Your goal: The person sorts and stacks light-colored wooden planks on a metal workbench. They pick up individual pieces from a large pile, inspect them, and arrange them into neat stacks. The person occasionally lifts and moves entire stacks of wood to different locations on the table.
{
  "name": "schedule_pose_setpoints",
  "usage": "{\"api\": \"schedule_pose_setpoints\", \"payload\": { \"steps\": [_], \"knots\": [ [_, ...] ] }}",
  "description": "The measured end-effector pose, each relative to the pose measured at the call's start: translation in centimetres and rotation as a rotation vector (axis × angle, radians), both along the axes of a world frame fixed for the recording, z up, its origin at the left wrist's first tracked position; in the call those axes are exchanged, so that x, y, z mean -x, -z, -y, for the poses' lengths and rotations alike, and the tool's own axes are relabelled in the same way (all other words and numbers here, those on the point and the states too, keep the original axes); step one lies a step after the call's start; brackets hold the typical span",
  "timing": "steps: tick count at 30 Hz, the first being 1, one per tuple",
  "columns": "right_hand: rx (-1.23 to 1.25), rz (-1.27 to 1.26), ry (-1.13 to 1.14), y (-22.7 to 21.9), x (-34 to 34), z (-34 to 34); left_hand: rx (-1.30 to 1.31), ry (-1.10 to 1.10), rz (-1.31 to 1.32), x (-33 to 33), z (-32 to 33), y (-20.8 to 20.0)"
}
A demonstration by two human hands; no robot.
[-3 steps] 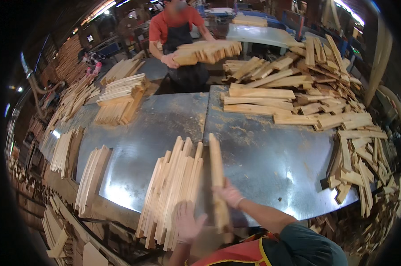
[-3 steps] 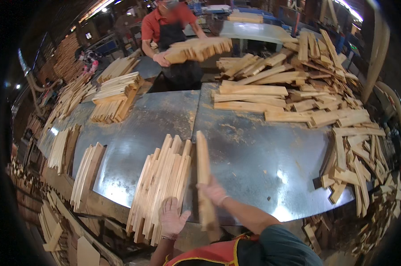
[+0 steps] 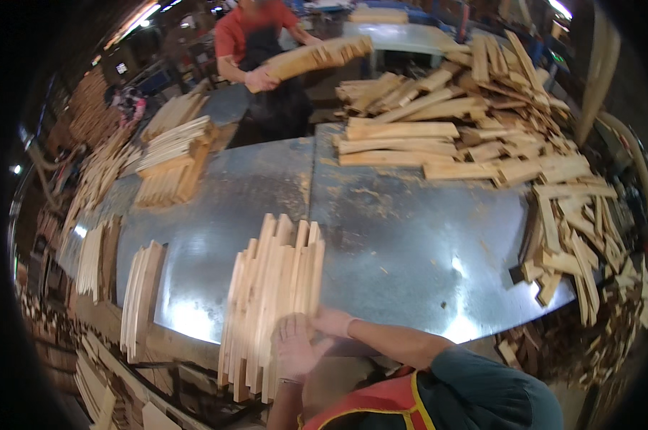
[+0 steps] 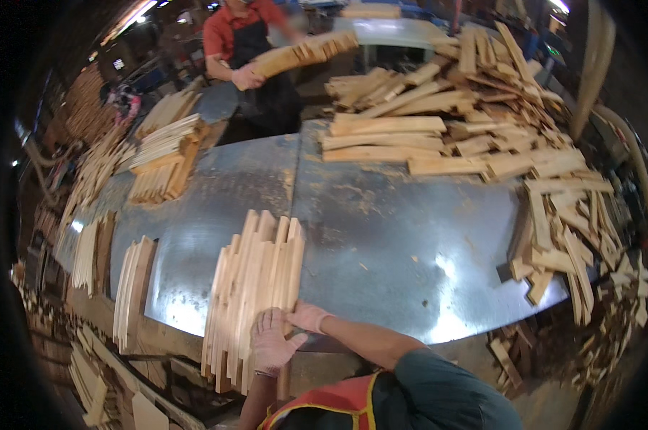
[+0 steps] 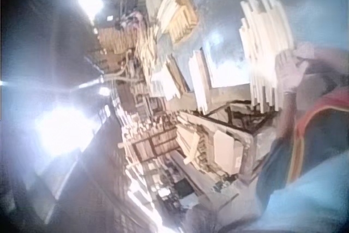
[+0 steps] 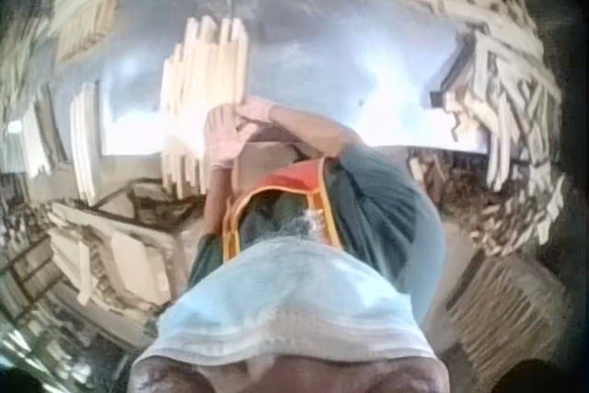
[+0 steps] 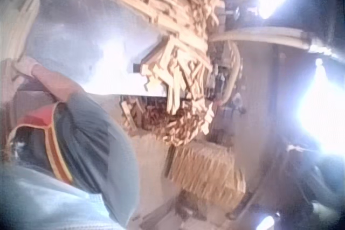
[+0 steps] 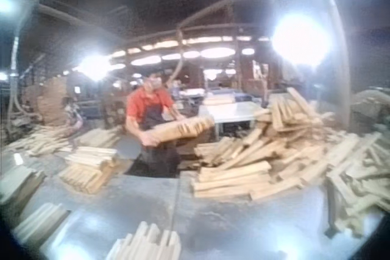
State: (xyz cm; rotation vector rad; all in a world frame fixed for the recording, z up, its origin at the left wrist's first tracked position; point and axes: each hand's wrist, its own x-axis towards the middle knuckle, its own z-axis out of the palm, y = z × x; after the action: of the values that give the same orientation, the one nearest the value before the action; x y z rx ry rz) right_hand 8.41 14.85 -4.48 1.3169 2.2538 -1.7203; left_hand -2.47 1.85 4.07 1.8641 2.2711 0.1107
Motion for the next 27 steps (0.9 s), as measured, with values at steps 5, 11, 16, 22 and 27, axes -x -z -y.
{"api": "schedule_pose_setpoints", "payload": {
  "steps": [5, 11, 16, 22, 27],
  "knots": [
    [0.378, -0.054, -0.294, -1.3, -8.8, -7.1, -0.001, -0.037, -0.309, -3.3, -1.4, 7.2],
    [0.091, -0.015, 0.089, -5.0, -23.0, -26.1, -0.077, -0.165, -0.485, -7.6, -9.6, 8.0],
    [-0.442, 0.124, 0.331, -3.1, -32.2, -43.9, -0.173, 0.175, 0.023, -13.3, -18.5, 9.7],
    [-0.913, 0.634, 0.240, -7.5, -35.7, -61.5, -0.081, 0.053, 0.012, -15.0, -21.7, 12.3],
    [-0.839, 0.826, 0.074, -5.8, -33.6, -70.9, 0.084, 0.030, 0.000, -13.7, -21.0, 13.1]
  ]
}}
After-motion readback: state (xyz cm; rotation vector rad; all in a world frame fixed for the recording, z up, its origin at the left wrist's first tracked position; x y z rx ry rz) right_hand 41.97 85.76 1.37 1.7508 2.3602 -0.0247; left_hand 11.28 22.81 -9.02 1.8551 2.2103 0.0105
